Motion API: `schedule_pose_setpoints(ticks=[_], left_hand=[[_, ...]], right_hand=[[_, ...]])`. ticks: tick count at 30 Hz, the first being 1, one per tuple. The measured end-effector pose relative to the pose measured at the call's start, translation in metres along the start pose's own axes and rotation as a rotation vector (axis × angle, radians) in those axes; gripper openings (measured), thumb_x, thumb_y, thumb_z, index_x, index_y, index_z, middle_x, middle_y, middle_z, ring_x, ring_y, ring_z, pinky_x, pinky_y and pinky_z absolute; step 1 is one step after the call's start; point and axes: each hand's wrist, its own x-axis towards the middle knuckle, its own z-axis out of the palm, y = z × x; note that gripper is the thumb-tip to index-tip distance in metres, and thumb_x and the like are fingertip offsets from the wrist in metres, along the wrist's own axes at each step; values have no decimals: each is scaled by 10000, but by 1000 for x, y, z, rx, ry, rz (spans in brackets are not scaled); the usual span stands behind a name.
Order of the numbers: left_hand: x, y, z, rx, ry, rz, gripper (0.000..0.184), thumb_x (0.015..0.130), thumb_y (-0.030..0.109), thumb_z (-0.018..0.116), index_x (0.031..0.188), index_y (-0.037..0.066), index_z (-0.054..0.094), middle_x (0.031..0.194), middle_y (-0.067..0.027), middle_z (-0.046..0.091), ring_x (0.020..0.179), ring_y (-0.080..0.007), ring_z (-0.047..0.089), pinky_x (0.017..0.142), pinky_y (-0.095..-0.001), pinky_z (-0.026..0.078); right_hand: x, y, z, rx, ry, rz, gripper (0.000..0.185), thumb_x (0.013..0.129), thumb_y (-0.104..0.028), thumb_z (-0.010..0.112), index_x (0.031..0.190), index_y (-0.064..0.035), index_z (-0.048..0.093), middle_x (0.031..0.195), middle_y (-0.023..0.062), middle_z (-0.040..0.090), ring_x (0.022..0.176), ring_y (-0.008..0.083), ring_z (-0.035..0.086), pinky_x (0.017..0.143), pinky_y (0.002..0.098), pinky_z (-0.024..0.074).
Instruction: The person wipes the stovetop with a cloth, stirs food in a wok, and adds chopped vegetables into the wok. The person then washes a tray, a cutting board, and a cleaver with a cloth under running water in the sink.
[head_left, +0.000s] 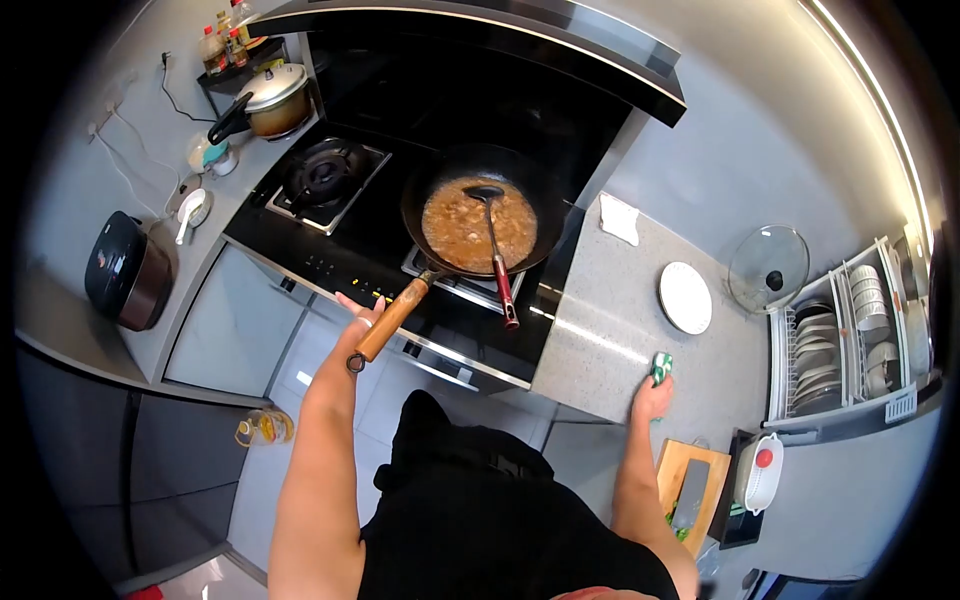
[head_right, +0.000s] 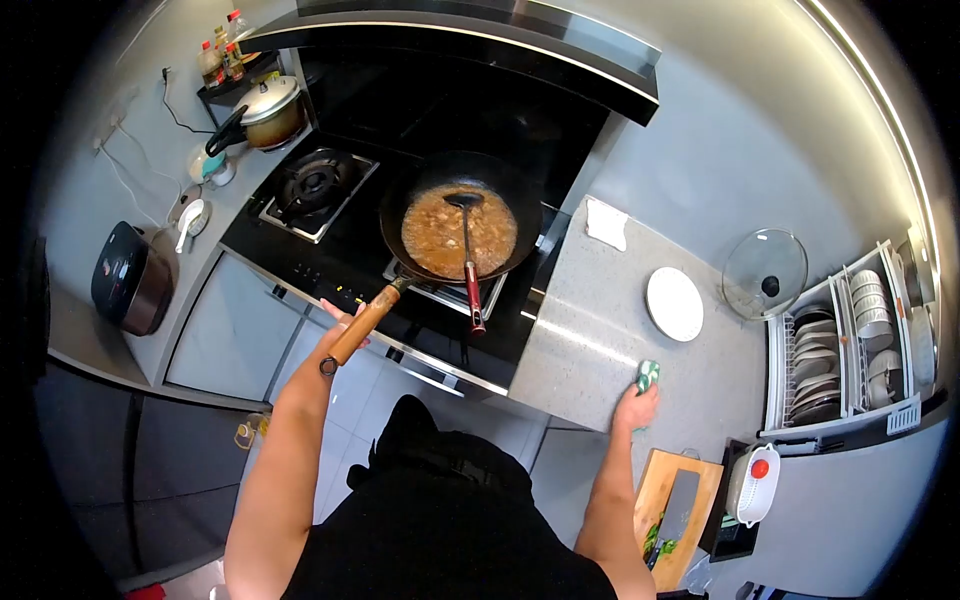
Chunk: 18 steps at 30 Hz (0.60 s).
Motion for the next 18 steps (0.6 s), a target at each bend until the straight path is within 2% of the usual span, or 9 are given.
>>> schedule_pose_setpoints(ticks=[2,6,8,11,14,16,18], left_hand=[[-2,0,0,-3,-1,2,677,847,536,405,1269,93,113,866,-176,522,719,-246,546,640,-316,447],[-1,2,0,-5,-13,5,681,846,532,410,1267,96,99,875,-179,519,729,-248,544,649,-317,444],[-6,1,-2,-6,-23,2,684,845,529,413,1266,97,92,880,-181,517,734,-248,543,653,-317,442],[-9,-4,-6,-7,-44,-5,687,845,526,417,1265,98,82,887,-183,514,741,-250,542,660,-318,440],[-9,-10,-8,-13,-62,-19,691,844,522,421,1264,100,72,894,-185,512,748,-251,540,666,-319,437],[-11,-10,-7,-13,-67,-24,694,843,520,424,1263,101,65,898,-187,510,753,-252,540,670,-319,436],[-9,-4,-5,-11,-60,-16,697,843,518,427,1263,102,58,903,-188,509,758,-253,539,675,-320,434]], right_hand=[[-5,-12,21,92,-7,105,465,739,-242,534,1158,-41,509,1056,198,570,928,374,553,797,464,430],[-55,-69,33,212,-107,-137,473,721,-213,559,1162,-48,511,1066,191,576,932,362,560,812,438,433],[-83,-103,17,330,-202,-255,453,695,-206,598,1116,-45,548,1005,189,601,896,379,571,790,439,444],[-104,-117,14,535,-393,-471,376,692,-187,631,1032,-31,591,862,137,633,763,301,609,706,375,471],[-77,-109,19,887,-496,-92,279,705,-151,645,948,-18,610,742,67,606,663,172,572,629,295,457],[-42,-102,-6,814,-424,-6,231,737,-120,619,939,-11,598,726,26,563,657,89,503,604,242,425],[-11,-85,-12,768,-221,-36,230,740,-149,609,932,-24,602,719,69,589,652,156,555,609,297,440]])
